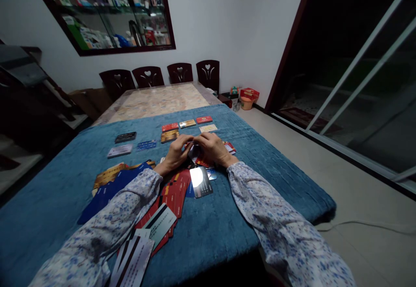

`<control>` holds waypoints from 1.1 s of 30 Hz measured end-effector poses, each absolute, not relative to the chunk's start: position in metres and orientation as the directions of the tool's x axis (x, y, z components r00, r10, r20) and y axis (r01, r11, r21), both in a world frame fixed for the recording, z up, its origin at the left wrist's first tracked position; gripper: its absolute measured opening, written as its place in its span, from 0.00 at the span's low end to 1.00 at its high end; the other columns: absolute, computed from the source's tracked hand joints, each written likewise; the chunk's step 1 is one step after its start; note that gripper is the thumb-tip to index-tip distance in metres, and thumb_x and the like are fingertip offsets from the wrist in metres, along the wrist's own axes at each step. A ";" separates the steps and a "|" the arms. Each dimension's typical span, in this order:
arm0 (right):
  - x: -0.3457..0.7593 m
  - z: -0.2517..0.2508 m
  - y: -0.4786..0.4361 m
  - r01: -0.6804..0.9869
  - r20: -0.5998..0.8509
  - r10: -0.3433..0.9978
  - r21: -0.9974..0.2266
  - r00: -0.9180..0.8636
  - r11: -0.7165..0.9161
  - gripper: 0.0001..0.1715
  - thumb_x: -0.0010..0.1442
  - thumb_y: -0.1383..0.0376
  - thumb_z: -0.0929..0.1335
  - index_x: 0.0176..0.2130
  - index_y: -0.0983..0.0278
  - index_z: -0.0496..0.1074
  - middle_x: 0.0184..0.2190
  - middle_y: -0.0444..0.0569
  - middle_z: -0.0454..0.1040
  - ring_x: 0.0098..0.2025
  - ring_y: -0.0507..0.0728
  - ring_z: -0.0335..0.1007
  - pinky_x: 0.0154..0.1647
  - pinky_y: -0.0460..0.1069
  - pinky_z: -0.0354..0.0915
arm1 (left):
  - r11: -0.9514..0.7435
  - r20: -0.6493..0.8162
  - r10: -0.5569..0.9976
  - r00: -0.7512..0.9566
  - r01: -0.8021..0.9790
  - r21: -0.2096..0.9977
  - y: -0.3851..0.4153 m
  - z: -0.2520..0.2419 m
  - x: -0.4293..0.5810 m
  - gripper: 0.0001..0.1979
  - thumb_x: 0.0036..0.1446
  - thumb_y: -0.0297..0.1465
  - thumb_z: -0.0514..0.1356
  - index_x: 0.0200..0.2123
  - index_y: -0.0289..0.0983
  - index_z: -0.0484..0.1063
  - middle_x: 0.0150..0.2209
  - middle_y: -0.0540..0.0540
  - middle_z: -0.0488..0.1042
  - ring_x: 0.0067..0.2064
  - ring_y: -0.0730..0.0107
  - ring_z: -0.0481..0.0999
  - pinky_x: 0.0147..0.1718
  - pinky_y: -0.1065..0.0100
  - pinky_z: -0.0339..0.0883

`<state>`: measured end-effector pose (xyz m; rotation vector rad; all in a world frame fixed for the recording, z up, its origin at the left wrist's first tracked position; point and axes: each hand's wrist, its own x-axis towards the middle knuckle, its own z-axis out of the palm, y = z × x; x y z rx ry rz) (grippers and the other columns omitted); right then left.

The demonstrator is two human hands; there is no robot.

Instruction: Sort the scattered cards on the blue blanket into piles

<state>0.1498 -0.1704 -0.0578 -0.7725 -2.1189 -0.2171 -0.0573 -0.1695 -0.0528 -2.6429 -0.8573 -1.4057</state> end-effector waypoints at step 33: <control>0.154 -0.068 -0.154 0.486 0.690 0.622 -0.427 -0.370 0.763 0.18 0.62 0.73 0.66 0.50 0.61 0.74 0.46 0.53 0.79 0.47 0.61 0.76 0.48 0.53 0.71 | -0.573 0.534 0.789 0.304 0.676 0.463 -0.176 -0.050 -0.068 0.26 0.55 0.19 0.56 0.57 0.37 0.70 0.38 0.46 0.80 0.36 0.66 0.79 0.42 0.68 0.71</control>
